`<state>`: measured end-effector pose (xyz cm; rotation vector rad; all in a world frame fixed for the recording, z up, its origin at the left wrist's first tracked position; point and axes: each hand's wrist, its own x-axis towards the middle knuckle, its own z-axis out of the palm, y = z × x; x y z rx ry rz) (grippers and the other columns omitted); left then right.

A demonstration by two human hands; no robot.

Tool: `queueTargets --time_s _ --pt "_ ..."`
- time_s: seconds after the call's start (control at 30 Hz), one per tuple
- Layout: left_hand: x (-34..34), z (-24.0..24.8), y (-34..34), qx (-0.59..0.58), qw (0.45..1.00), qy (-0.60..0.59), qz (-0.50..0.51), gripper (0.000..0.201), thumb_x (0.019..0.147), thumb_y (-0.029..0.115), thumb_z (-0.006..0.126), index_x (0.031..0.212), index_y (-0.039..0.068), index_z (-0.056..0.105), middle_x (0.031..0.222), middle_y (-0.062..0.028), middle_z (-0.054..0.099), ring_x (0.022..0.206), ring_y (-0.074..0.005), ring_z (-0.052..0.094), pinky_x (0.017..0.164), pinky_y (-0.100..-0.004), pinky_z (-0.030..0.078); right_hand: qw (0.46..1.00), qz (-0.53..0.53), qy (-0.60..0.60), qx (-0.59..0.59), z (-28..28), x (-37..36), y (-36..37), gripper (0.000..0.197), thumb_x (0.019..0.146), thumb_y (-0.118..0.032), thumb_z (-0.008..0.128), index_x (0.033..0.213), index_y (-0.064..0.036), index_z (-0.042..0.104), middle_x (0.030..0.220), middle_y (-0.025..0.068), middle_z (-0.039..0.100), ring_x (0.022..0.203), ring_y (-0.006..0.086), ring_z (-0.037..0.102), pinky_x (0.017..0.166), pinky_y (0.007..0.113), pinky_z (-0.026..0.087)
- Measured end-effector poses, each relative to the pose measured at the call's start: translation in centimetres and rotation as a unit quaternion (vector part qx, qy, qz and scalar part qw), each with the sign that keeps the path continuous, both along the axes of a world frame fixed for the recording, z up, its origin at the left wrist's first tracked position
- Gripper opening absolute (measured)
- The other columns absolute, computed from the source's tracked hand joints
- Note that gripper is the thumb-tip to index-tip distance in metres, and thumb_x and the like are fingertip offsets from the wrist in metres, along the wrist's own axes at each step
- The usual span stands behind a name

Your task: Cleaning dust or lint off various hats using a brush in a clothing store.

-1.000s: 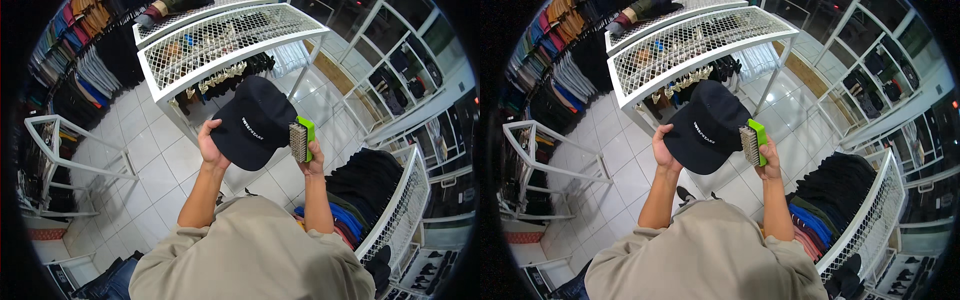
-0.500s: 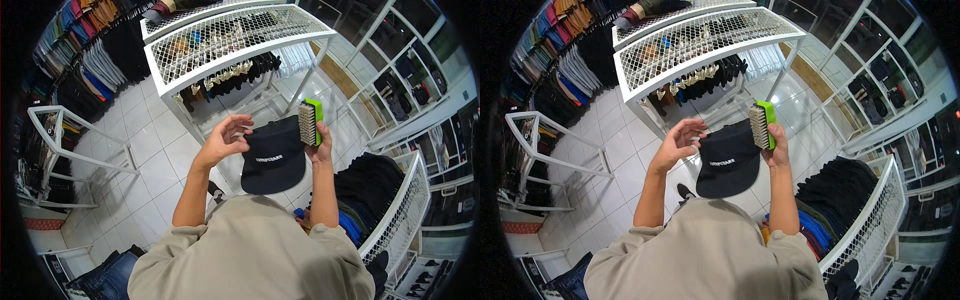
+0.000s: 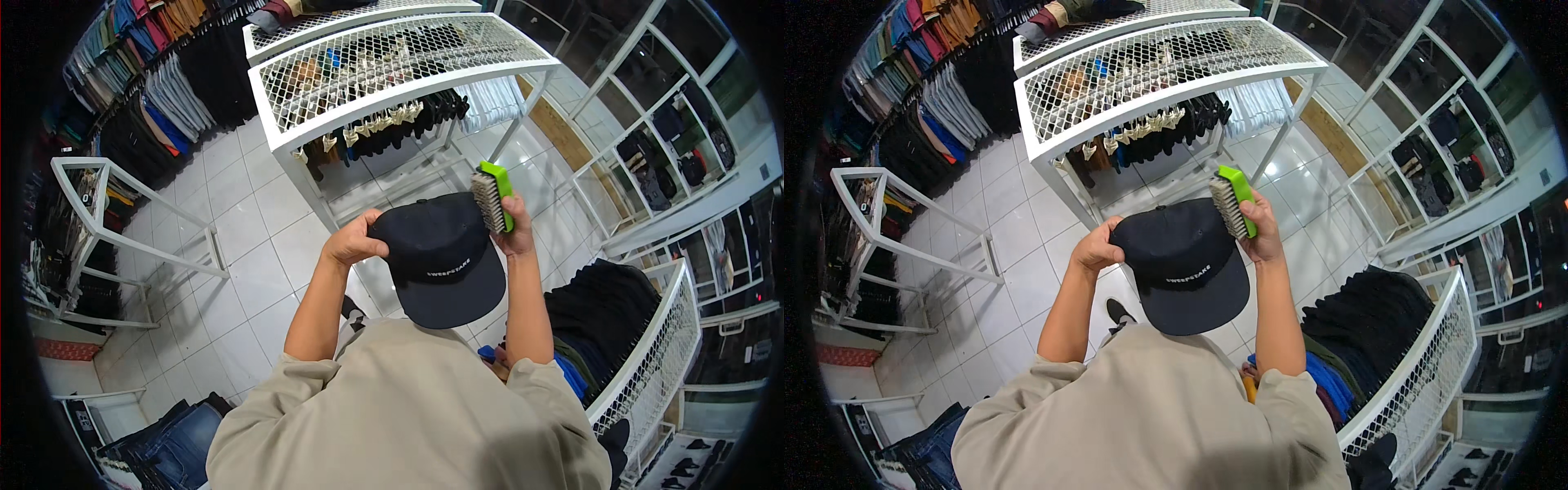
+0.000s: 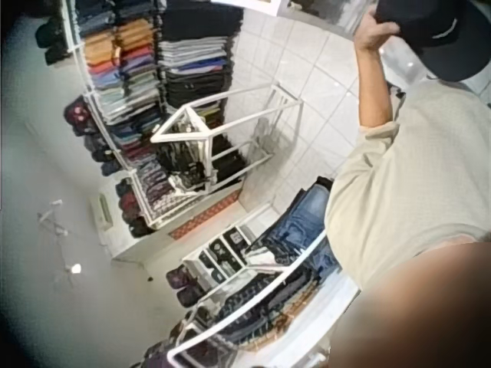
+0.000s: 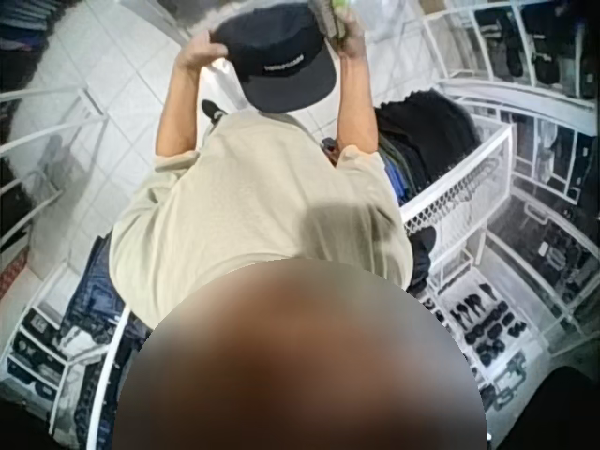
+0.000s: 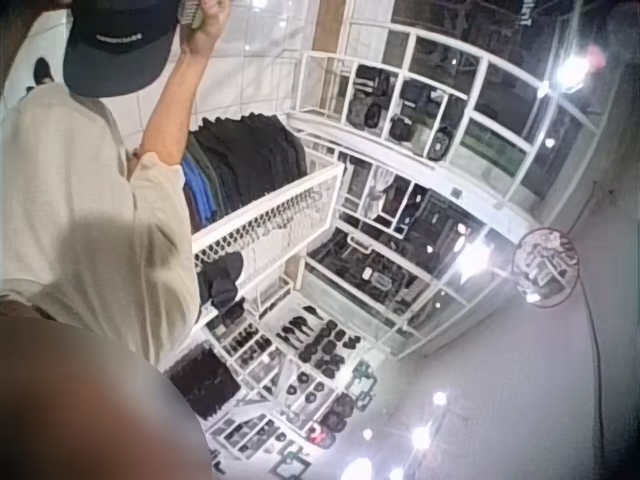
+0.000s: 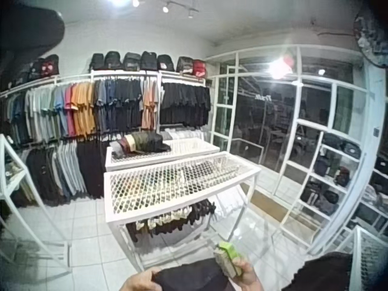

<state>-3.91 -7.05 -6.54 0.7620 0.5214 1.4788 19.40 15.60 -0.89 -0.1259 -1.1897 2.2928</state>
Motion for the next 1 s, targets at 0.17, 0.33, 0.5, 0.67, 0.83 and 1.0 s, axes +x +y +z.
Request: queueTargets --time_s 0.17,0.33,0.5,0.67,0.83,1.0 --pt "2.4 5.8 -0.5 -0.036 0.979 0.181 0.091 0.046 0.075 0.001 0.088 0.117 -0.003 0.07 0.108 -0.0046 0.074 0.098 -0.0118 0.067 0.092 -0.0279 0.054 0.999 -0.028 -0.044 -0.002 0.0 -0.3 -0.2 0.053 0.09 -0.018 0.074 0.135 0.0062 0.06 0.115 0.0122 0.072 0.098 0.0168 0.071 0.089 0.027 0.056" --pt "3.6 6.7 -0.4 -0.103 0.967 0.181 0.149 0.035 0.084 0.0 0.08 0.117 -0.004 0.069 0.108 -0.0056 0.075 0.096 -0.0118 0.068 0.09 -0.0286 0.055 0.89 -0.176 -0.149 0.393 4.6 0.0 -4.0 0.055 0.085 -0.018 0.082 0.134 0.0008 0.065 0.114 0.0097 0.07 0.105 0.019 0.065 0.095 0.033 0.049" --pt "5.9 6.3 0.3 -0.113 0.964 0.185 0.156 0.032 0.088 0.003 0.079 0.118 -0.002 0.068 0.108 -0.0043 0.074 0.096 -0.0109 0.068 0.09 -0.0293 0.056 0.796 -0.183 -0.194 0.544 6.0 -1.8 -6.1 0.064 0.081 -0.02 0.084 0.138 -0.0006 0.062 0.109 0.0163 0.066 0.101 0.0316 0.066 0.091 0.035 0.05" --pt "5.8 6.2 1.0 -0.103 0.95 0.213 0.204 0.033 0.091 0.006 0.076 0.121 -0.004 0.067 0.107 -0.0042 0.073 0.094 -0.0105 0.067 0.087 -0.0287 0.056 0.785 -0.26 -0.215 0.52 5.1 -1.5 -4.9 0.06 0.082 -0.019 0.083 0.135 0.0006 0.063 0.111 0.0184 0.066 0.103 0.035 0.066 0.092 0.037 0.051" --pt "7.0 6.7 1.4 -0.123 0.955 0.224 0.152 0.032 0.092 0.006 0.075 0.121 -0.004 0.067 0.104 -0.0046 0.074 0.093 -0.0107 0.068 0.087 -0.0292 0.056 0.738 -0.272 -0.318 0.529 2.7 -1.3 -3.9 0.058 0.085 -0.019 0.082 0.135 0.0021 0.063 0.113 0.0188 0.067 0.103 0.0296 0.067 0.093 0.038 0.05" --pt "6.8 6.2 1.4 -0.12 0.956 0.207 0.169 0.032 0.092 0.007 0.075 0.121 -0.004 0.067 0.106 -0.0047 0.074 0.095 -0.011 0.067 0.088 -0.0295 0.056 0.823 -0.263 -0.166 0.476 4.3 -0.2 -5.6 0.056 0.087 -0.016 0.08 0.137 0.0025 0.061 0.113 0.0175 0.066 0.103 0.0267 0.066 0.094 0.036 0.05"
